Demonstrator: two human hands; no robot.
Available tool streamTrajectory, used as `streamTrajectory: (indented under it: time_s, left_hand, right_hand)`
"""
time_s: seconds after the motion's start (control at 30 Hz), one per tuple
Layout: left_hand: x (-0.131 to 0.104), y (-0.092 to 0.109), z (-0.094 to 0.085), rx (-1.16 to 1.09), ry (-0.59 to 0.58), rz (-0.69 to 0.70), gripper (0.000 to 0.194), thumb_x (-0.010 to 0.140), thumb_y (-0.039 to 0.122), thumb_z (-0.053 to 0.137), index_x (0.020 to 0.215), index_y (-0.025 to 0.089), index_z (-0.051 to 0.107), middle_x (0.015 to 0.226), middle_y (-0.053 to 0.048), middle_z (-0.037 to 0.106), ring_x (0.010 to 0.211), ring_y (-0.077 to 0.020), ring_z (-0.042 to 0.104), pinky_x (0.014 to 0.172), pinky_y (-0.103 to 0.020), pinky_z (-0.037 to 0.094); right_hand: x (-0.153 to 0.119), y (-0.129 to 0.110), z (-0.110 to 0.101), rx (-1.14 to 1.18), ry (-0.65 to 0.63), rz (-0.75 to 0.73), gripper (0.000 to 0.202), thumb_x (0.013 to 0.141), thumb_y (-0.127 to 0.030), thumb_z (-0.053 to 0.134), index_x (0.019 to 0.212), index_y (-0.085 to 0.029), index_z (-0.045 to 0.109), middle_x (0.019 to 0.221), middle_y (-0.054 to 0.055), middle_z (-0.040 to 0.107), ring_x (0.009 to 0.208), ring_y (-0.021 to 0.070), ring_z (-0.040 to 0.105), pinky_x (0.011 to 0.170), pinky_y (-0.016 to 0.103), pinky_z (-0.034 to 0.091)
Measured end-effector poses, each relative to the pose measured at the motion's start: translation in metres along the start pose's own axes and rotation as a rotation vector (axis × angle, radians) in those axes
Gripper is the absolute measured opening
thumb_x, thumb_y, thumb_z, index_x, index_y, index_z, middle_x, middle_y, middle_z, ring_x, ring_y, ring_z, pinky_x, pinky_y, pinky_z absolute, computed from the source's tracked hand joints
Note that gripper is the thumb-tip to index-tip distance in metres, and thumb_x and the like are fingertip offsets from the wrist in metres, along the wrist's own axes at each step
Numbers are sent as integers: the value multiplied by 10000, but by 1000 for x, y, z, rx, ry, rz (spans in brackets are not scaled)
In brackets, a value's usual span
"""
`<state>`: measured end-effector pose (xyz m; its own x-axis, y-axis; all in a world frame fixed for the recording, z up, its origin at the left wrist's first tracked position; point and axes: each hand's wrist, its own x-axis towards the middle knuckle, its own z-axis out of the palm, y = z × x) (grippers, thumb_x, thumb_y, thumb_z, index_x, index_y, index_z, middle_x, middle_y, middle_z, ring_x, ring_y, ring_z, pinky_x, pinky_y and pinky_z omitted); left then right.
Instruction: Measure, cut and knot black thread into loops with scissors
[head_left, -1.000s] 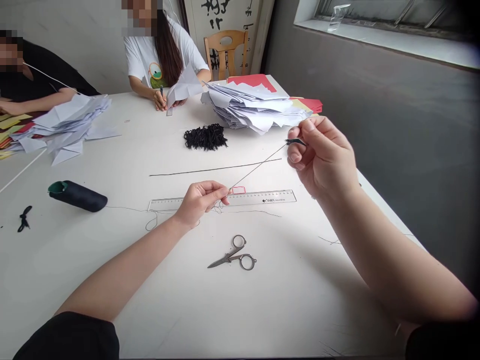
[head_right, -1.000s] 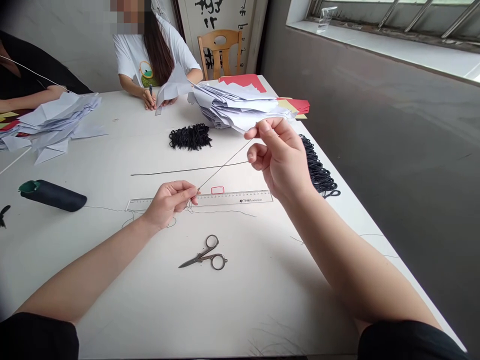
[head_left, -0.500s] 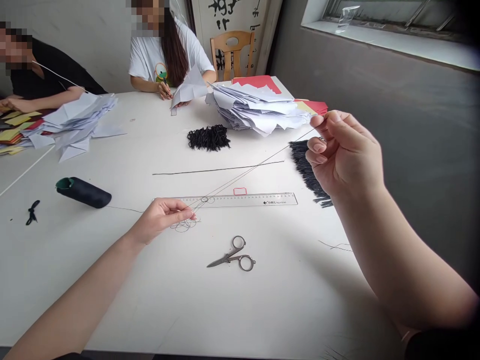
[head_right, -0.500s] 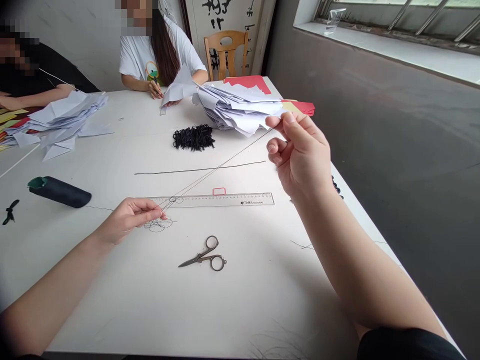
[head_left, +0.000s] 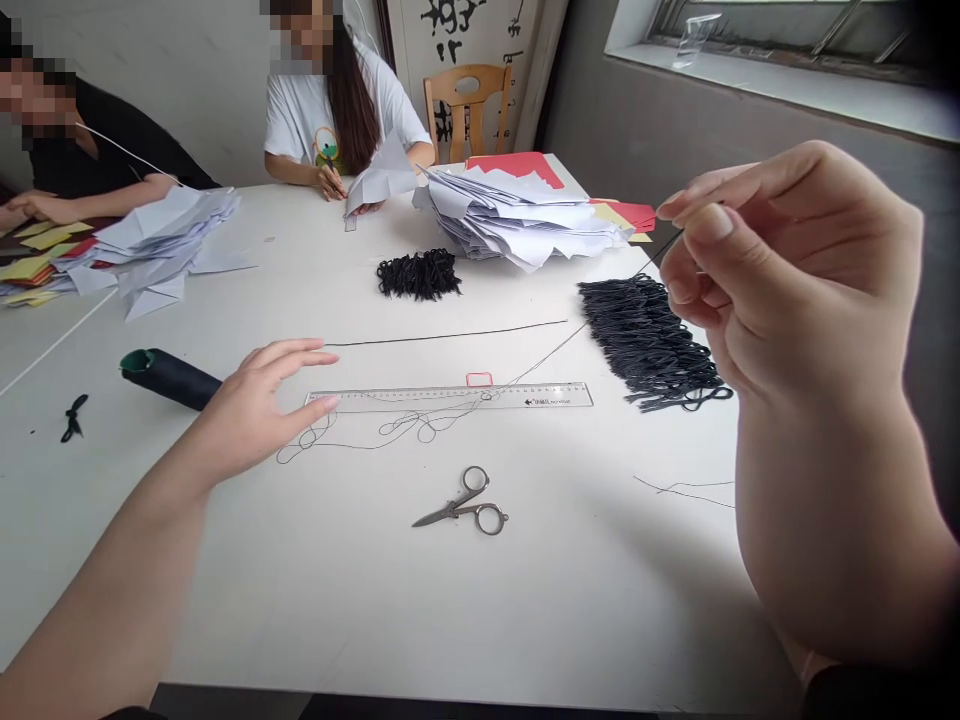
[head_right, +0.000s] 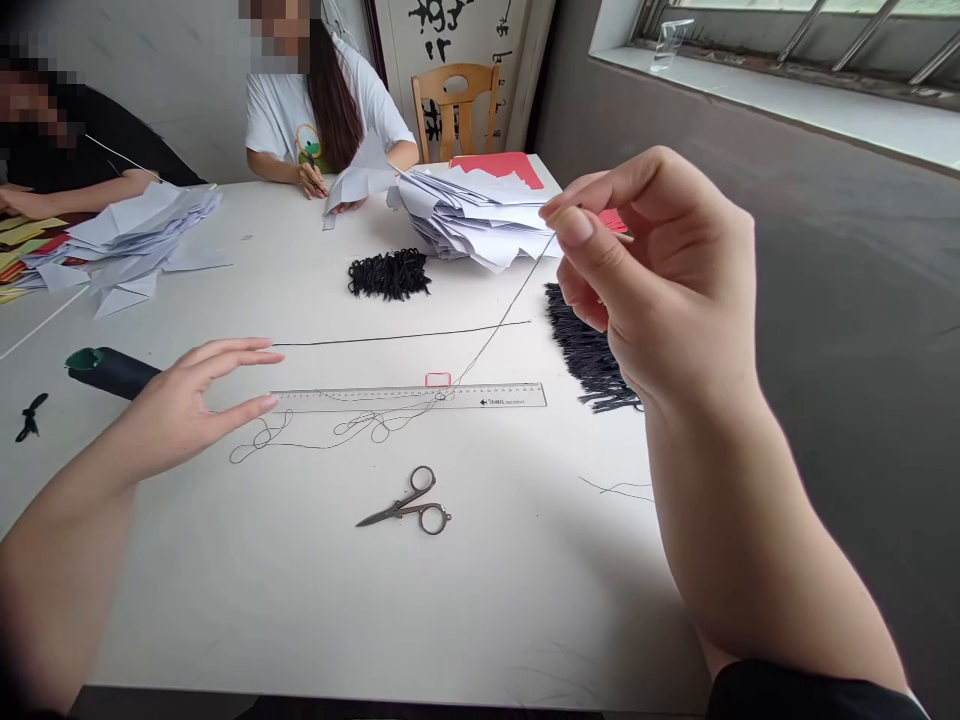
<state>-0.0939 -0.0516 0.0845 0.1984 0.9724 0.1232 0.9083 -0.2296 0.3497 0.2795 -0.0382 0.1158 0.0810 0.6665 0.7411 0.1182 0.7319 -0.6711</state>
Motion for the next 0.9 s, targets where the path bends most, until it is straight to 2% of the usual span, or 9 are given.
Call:
streamTrajectory:
  time_s: [0.07, 0.13, 0.27, 0.4, 0.47, 0.57, 0.67, 0.8, 0.9]
  left_hand:
    - [7, 19, 8, -64, -36, 81, 347, 812, 460, 610, 1125, 313, 636, 1279, -3, 568, 1131, -228, 536, 916, -332, 450]
    - [13, 33, 23, -121, -138, 146, 281, 824, 447, 601, 1040, 276, 657, 1150, -16, 613, 985, -195, 574, 807, -294, 471]
    - [18, 42, 63, -178, -318, 188, 272, 819, 457, 607, 962, 235, 671, 932, -27, 603, 770, -159, 545, 674, -271, 444]
    - [20, 43, 94, -264, -320, 179, 337, 815, 441, 619, 1085, 246, 669, 810, -2, 563, 667, -136, 494, 631, -261, 415]
    - [20, 39, 101, -310, -287, 157, 276, 809, 425, 629, 987, 234, 719, 741, 1, 555, 642, -133, 482, 622, -259, 403]
    - [17, 23, 93, -425, -308, 33, 248, 776, 441, 666, 782, 208, 751, 733, -26, 627, 664, -145, 527, 613, -256, 412]
    - [5, -4, 69, -503, -352, -144, 251, 722, 460, 719, 753, 215, 760, 796, -44, 687, 727, -169, 595, 639, -247, 451]
    - [-18, -38, 35, -513, -418, -387, 256, 737, 471, 708, 704, 218, 722, 699, 0, 636, 665, -149, 573, 586, -217, 439]
    - [-34, -54, 17, -506, -375, -530, 282, 718, 497, 722, 714, 216, 704, 738, 15, 646, 729, -156, 583, 630, -210, 454]
  right_hand:
    - [1, -2, 2, 10, 37, -46, 143, 760, -243, 765, 737, -186, 637, 820, 11, 665, 428, 49, 466, 295, 224, 228]
    - [2, -4, 0, 26, 83, -67, 159, 746, -264, 778, 730, -195, 635, 798, 13, 659, 411, 59, 451, 286, 249, 219]
    - [3, -8, -6, 44, 172, -34, 186, 712, -308, 802, 729, -216, 642, 775, 6, 645, 416, 79, 443, 287, 279, 170]
    - [4, -11, -9, 52, 205, -2, 227, 687, -340, 819, 735, -216, 635, 788, 11, 636, 428, 88, 432, 291, 297, 135]
    - [6, -10, -11, 65, 215, 2, 272, 663, -361, 829, 727, -204, 616, 783, 14, 630, 415, 85, 424, 285, 300, 121]
    - [9, -5, -16, 84, 251, 7, 307, 652, -373, 822, 733, -193, 587, 778, 18, 615, 414, 83, 433, 287, 298, 100]
    - [12, 0, -19, 102, 294, 39, 252, 678, -343, 778, 719, -196, 577, 785, 13, 597, 420, 75, 430, 297, 277, 94]
    - [13, 3, -19, 157, 343, 151, 125, 727, -203, 677, 693, -195, 558, 818, 12, 568, 421, 61, 410, 322, 245, 85]
    - [14, 4, -17, 181, 373, 196, 102, 745, -147, 621, 684, -191, 553, 816, 12, 546, 423, 51, 381, 342, 233, 76]
